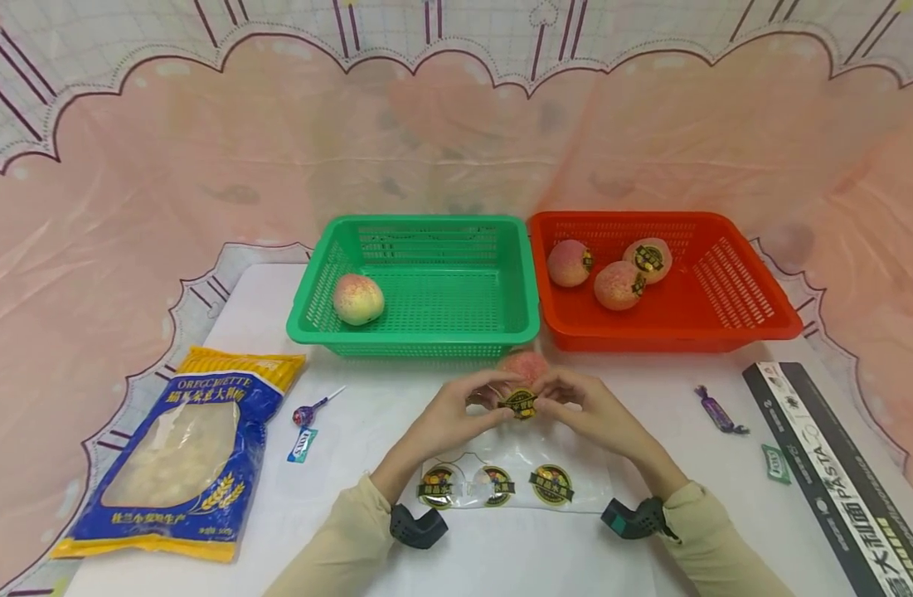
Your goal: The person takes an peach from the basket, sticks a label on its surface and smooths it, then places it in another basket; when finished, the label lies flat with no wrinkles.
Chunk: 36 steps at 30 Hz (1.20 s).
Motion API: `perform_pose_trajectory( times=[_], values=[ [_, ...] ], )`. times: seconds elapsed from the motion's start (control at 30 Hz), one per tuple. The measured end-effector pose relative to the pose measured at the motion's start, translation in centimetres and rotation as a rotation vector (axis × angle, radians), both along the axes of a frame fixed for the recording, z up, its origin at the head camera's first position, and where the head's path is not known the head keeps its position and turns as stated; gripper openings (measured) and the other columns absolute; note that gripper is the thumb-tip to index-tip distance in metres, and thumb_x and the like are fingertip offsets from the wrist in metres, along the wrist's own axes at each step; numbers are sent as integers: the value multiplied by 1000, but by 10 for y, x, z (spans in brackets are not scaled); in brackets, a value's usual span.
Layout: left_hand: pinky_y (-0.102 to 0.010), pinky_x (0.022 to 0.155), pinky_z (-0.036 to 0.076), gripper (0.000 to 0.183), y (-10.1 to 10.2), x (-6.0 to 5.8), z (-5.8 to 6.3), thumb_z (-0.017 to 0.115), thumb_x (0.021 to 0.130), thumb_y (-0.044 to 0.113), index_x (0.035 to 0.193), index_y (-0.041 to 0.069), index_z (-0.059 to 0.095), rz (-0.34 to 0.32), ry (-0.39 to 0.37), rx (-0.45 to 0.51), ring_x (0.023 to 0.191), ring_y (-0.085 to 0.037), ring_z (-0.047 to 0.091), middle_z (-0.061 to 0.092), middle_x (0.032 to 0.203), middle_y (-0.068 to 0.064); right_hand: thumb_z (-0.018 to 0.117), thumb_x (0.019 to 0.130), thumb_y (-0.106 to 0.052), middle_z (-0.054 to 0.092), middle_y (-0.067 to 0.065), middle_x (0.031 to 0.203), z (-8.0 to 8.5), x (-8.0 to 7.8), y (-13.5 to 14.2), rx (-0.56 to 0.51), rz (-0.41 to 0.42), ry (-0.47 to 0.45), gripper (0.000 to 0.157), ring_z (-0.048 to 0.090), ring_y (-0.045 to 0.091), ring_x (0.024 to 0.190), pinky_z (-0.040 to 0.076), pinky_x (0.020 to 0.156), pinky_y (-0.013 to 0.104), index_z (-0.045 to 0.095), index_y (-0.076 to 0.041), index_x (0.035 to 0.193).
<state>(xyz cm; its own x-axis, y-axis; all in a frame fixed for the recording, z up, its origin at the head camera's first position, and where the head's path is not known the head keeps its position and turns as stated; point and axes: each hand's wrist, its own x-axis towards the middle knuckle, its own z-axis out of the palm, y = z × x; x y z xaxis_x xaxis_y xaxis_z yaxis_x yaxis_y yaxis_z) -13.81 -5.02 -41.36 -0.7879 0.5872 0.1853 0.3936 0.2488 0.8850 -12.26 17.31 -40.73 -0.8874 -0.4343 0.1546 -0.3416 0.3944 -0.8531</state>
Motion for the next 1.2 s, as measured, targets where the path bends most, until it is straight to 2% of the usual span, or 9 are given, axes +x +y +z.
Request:
perform_pose_trajectory(
  times=[0.13, 0.23, 0.37, 0.57, 0.67, 0.8, 1.07, 1.17, 1.2],
  values=[
    [-25, 79, 51, 32, 4, 4, 10, 66, 79, 18, 110, 14, 57, 71, -173, 107, 89, -15, 59, 61, 98, -4, 61, 84, -20, 61, -1, 86, -9, -6, 3, -28, -22, 11, 17, 58, 12, 78, 49, 75, 24, 56, -15, 99],
    [-29, 77, 52, 26, 7, 7, 17, 65, 80, 17, 104, 11, 59, 136, -254, 144, 89, -17, 61, 62, 99, -7, 61, 84, -21, 61, 1, 87, -11, -8, 4, -59, -34, -2, 18, 58, 13, 78, 49, 73, 24, 55, -14, 99],
    [-34, 76, 52, 23, 11, 8, 20, 65, 80, 17, 101, 9, 59, 212, -317, 179, 86, -17, 62, 63, 99, -8, 61, 83, -24, 60, 3, 89, -8, -10, 3, -86, -66, -43, 20, 58, 15, 81, 50, 71, 24, 54, -14, 99],
    [-41, 78, 52, 25, 16, 2, 18, 65, 80, 19, 100, 6, 59, 252, -387, 287, 83, -22, 65, 62, 99, -11, 62, 83, -24, 59, 7, 90, -5, -14, 1, -145, -117, -107, 22, 59, 17, 82, 51, 73, 24, 53, -10, 98],
    [-41, 76, 52, 26, 20, -3, 9, 66, 79, 19, 99, 4, 59, 279, -410, 362, 78, -23, 65, 62, 96, -12, 62, 83, -19, 59, 10, 89, -5, -16, 1, -175, -132, -137, 21, 60, 18, 79, 51, 72, 24, 53, -8, 98],
    [-36, 70, 54, 27, 25, -7, -3, 68, 77, 21, 96, 4, 60, 335, -388, 394, 71, -18, 65, 62, 92, -11, 61, 83, -12, 59, 13, 88, -6, -18, 0, -211, -140, -160, 18, 61, 19, 78, 52, 70, 25, 54, -4, 98],
    [-38, 69, 54, 24, 27, -7, -9, 69, 76, 21, 92, 5, 60, 377, -354, 366, 69, -22, 64, 63, 92, -10, 61, 83, -18, 59, 11, 86, -6, -17, -2, -215, -154, -184, 21, 61, 14, 78, 51, 71, 25, 54, -3, 96],
    [-38, 69, 54, 23, 27, -6, -10, 70, 75, 22, 90, 6, 61, 385, -348, 335, 70, -26, 64, 64, 87, -9, 62, 82, -20, 58, 11, 86, -8, -17, 0, -200, -162, -191, 22, 60, 15, 77, 51, 70, 24, 54, -4, 94],
    [-40, 70, 54, 23, 26, -5, -6, 69, 76, 21, 90, 5, 61, 382, -352, 327, 71, -29, 64, 64, 86, -11, 62, 82, -20, 58, 11, 86, -8, -17, 0, -193, -162, -192, 21, 60, 15, 77, 51, 70, 24, 54, -4, 94]
  ],
)
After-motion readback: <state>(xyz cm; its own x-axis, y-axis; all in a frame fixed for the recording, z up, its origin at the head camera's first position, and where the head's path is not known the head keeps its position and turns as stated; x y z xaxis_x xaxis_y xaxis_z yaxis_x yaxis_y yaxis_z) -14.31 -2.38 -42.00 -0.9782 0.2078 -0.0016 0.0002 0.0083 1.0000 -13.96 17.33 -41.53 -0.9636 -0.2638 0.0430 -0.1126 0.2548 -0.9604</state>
